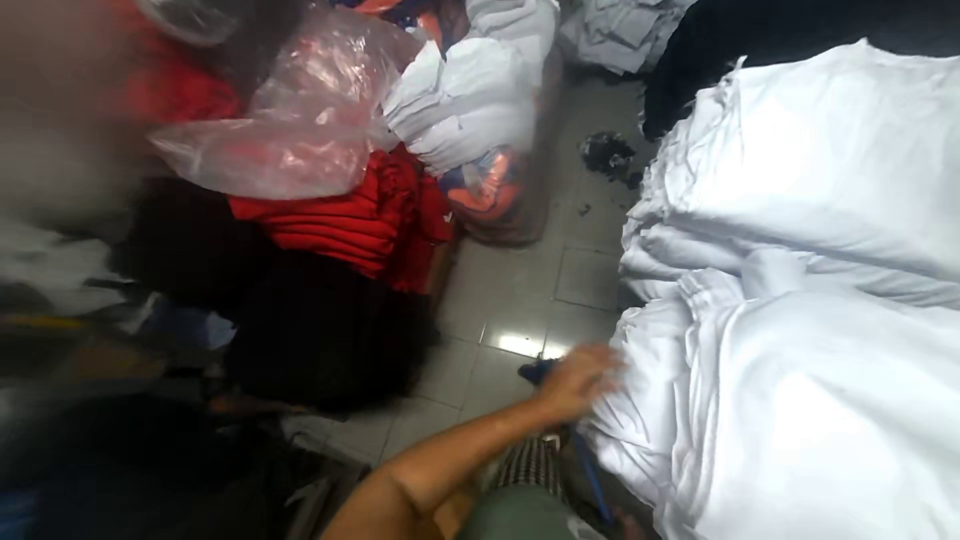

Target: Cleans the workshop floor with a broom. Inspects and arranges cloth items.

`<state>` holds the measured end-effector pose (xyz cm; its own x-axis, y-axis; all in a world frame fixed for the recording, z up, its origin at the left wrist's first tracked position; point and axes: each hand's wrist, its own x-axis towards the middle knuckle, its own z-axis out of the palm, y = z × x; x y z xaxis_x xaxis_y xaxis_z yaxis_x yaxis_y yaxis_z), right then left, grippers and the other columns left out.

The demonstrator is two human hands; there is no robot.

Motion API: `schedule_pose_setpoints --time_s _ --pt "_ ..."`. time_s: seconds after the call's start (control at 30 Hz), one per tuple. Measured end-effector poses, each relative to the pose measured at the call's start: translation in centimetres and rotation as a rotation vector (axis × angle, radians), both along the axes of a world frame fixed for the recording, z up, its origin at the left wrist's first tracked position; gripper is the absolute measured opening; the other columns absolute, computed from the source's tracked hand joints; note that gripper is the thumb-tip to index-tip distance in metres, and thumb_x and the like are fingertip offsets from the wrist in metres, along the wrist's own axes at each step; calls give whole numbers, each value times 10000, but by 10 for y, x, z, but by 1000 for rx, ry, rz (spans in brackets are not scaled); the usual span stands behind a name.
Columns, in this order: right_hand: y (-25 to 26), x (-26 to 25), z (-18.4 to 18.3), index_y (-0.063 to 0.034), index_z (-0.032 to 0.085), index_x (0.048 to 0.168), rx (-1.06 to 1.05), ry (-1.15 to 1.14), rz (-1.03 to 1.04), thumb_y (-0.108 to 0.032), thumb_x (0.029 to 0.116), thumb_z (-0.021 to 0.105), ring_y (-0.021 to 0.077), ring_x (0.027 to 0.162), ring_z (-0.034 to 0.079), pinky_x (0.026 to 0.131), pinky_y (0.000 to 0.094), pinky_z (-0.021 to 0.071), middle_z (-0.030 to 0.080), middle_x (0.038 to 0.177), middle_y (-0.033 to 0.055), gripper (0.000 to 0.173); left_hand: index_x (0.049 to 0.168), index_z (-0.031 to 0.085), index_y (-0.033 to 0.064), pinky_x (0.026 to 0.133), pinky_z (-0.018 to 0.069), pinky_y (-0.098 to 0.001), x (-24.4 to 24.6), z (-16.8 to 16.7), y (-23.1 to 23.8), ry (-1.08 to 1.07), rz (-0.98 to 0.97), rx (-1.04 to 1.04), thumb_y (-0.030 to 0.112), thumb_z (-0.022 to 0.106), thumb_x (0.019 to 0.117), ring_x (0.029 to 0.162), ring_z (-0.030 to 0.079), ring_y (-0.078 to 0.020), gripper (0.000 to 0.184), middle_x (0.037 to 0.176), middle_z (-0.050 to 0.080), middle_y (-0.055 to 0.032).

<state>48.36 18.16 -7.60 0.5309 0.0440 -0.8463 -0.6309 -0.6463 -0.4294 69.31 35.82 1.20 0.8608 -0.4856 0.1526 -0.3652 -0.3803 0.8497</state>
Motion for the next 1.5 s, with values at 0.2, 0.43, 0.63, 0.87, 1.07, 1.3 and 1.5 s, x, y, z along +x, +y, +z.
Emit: schedule_pose_setpoints --time_s 0.2,0.43,0.63,0.87,1.07,1.3,1.5 --pt "12 6 -8 104 476 1457 171 -32 -189 -6 978 632 416 1283 580 1121 490 421 577 1377 333 515 1481 508 39 1174 349 -563 -26 -86 168 809 231 751 262 459 1098 1423 454 -404 445 1526 484 -227" --pt "28 30 5 75 406 1497 383 -62 -368 20 990 585 84 675 548 626 246 479 634 1029 163 540 1516 465 56 1142 364 -611 -123 -111 169 1085 -124 897 250 489 1090 1396 479 -434 468 1501 497 -258" --pt "34 88 56 -101 319 1545 658 195 -547 -104 1093 416 54 420 417 383 212 393 420 621 -34 462 1520 460 63 1160 355 -575 -145 -97 177 1038 60 810 264 448 1106 1413 471 -399 460 1512 495 -235" --pt "72 129 55 -108 469 1328 734 509 -527 -191 1109 399 33 406 429 367 169 386 456 617 -28 245 1511 473 61 1176 347 -560 -172 -112 210 1168 258 734 259 461 1103 1419 466 -400 454 1518 490 -238" --pt "112 191 -16 -82 525 1013 518 634 -427 -117 1056 479 24 419 418 371 156 364 465 619 -26 72 1492 503 69 1149 375 -581 -164 -128 244 1309 250 718 268 480 1093 1372 516 -412 447 1461 551 -240" --pt "71 329 -42 -57 519 1027 306 329 -514 -122 1061 453 38 427 409 377 174 365 474 646 -14 99 1505 470 31 1173 359 -530 -104 -108 266 1281 574 426 243 485 1098 1388 501 -395 459 1501 508 -245" --pt "113 405 -34 8 390 1517 56 -37 -369 -3 1026 528 192 732 511 677 349 467 574 1049 188 510 1498 478 19 1160 364 -547 -103 -112 274 1321 607 380 251 486 1098 1365 514 -422 463 1482 516 -269"
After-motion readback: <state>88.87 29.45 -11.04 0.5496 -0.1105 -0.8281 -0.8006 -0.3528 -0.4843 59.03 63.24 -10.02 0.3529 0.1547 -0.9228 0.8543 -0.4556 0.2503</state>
